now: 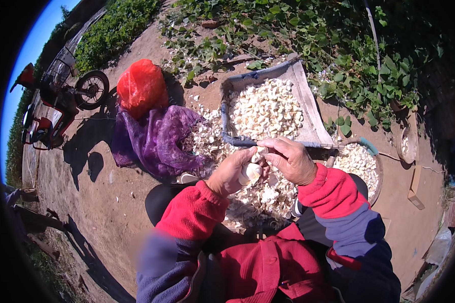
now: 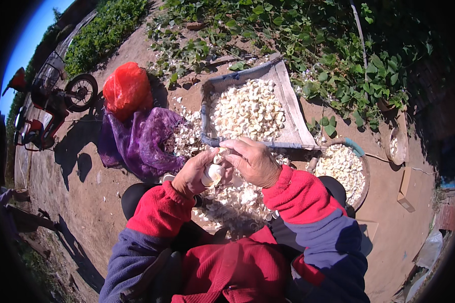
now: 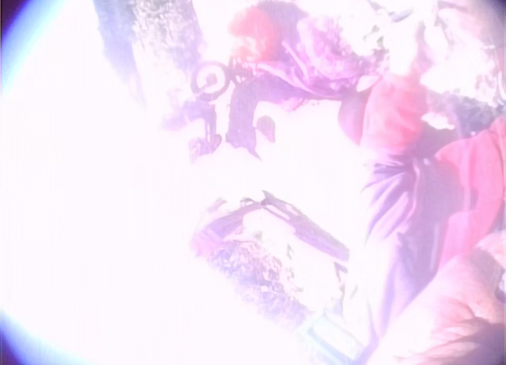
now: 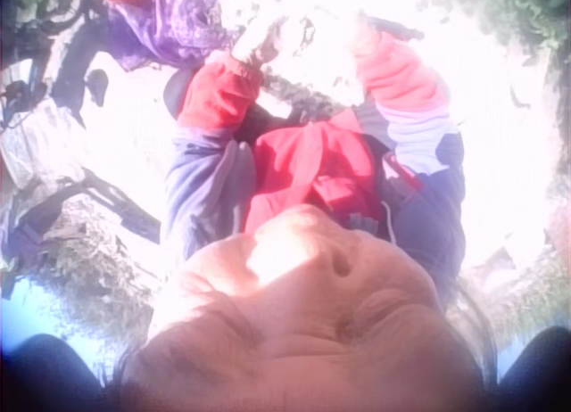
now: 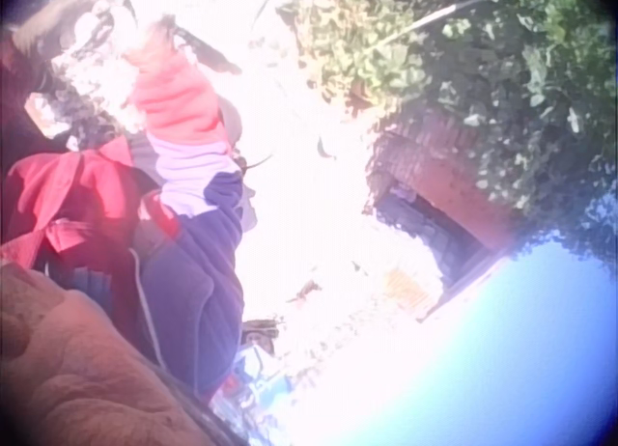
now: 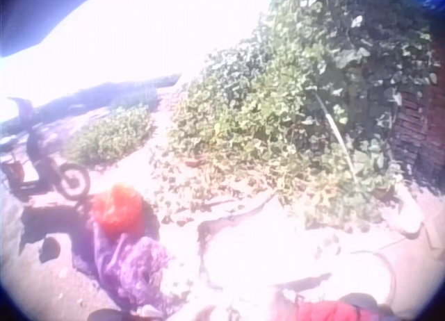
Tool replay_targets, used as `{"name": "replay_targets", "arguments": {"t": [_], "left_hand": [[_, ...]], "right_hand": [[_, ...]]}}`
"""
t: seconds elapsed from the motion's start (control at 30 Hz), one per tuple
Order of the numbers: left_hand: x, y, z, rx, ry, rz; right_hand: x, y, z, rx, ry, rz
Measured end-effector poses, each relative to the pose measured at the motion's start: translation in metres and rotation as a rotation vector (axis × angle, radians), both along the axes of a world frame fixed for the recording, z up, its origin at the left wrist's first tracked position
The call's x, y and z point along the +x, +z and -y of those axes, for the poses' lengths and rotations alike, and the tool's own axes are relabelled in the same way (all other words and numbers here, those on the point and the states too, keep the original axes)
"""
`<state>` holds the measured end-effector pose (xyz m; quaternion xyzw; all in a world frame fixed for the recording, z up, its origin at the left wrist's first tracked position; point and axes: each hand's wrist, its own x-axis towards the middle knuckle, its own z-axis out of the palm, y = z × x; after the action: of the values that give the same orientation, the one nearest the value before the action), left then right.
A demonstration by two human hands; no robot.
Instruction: The person sits on the ground and peels garlic cloves by hand, separating the skins and placing the peeled cloves into a nearby container. The person repeatedly picks up garlic bulbs, removes outer layers, and discards the skins onto the ground.
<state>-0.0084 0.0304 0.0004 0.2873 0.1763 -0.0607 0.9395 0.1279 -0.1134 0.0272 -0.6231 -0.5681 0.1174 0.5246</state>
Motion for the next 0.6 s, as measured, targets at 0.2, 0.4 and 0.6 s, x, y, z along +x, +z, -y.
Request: {"name": "replay_targets", "arguments": {"t": [0.2, 0.4, 0.6], "left_hand": [[-0.002, -0.009, -0.001, -0.218, -0.188, 0.044], [-0.003, -0.010, 0.005, -0.258, -0.215, 0.095], [-0.007, -0.009, 0.014, -0.141, -0.160, 0.029]], "right_hand": [[-0.005, 0.001, 0.002, -0.047, -0.034, 0.041], [-0.006, 0.001, 0.002, -0.067, -0.081, 0.038], [-0.011, 0.001, 0.006, -0.244, 0.003, -0.729]]}}
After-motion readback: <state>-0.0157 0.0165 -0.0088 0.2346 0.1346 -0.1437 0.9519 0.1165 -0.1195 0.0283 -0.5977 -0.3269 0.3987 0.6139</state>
